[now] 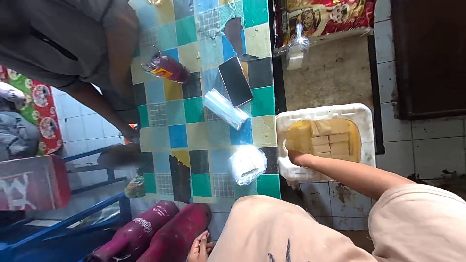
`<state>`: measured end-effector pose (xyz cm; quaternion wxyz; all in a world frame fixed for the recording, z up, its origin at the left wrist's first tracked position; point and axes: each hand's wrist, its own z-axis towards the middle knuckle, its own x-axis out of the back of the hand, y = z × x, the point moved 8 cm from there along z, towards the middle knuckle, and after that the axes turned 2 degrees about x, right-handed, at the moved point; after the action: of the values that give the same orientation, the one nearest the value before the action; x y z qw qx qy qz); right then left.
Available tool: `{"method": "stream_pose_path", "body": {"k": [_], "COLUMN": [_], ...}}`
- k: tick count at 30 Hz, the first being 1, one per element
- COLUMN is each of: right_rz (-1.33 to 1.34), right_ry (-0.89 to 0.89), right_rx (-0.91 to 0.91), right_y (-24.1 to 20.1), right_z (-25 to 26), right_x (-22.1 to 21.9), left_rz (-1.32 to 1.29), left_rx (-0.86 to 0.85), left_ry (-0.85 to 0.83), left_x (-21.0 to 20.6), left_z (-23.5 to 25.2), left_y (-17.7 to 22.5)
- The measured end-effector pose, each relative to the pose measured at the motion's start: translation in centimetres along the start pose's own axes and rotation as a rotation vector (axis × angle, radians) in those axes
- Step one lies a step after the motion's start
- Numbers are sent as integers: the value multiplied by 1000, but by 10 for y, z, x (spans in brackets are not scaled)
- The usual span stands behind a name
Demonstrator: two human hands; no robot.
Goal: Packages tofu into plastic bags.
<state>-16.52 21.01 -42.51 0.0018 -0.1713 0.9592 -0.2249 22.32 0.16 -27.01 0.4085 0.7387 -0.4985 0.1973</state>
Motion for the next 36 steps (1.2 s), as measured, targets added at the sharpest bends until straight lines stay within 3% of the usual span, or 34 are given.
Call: {"method": "stream_pose_path", "body": {"k": [3,6,9,13,16,21,24,27,32,36], "right_rz": [-40,-99,-108,-152,-155,583,1131,1351,1428,1439], "right_ry": [-37,-76,-89,-13,100,475,560,586,644,713], "right_rx": [-18,-64,-114,18,125,143,285,445,688,736], "right_y": [0,2,9,10,23,60,62,31,-64,-117], "right_z": [4,13,20,20,22,-38,-85,-130,-155,-125], "right_x": [1,5,3,2,13,56,57,54,38,27], "left_rz": [-28,-27,-56,-121,-281,-342,-188,87,441,344], "left_rx": [-74,-25,-181,-198,-315,-630,-796,-807,-691,-763], "left_ry": [46,32,88,105,42,-241,-364,-364,-398,-417], "left_x": [5,8,11,11,5,-25,-51,-78,-114,-112], "left_z": [7,11,14,8,15,3,-19,-24,-4,5], "left_y": [-9,-4,-7,29,64,180,238,268,281,292]}}
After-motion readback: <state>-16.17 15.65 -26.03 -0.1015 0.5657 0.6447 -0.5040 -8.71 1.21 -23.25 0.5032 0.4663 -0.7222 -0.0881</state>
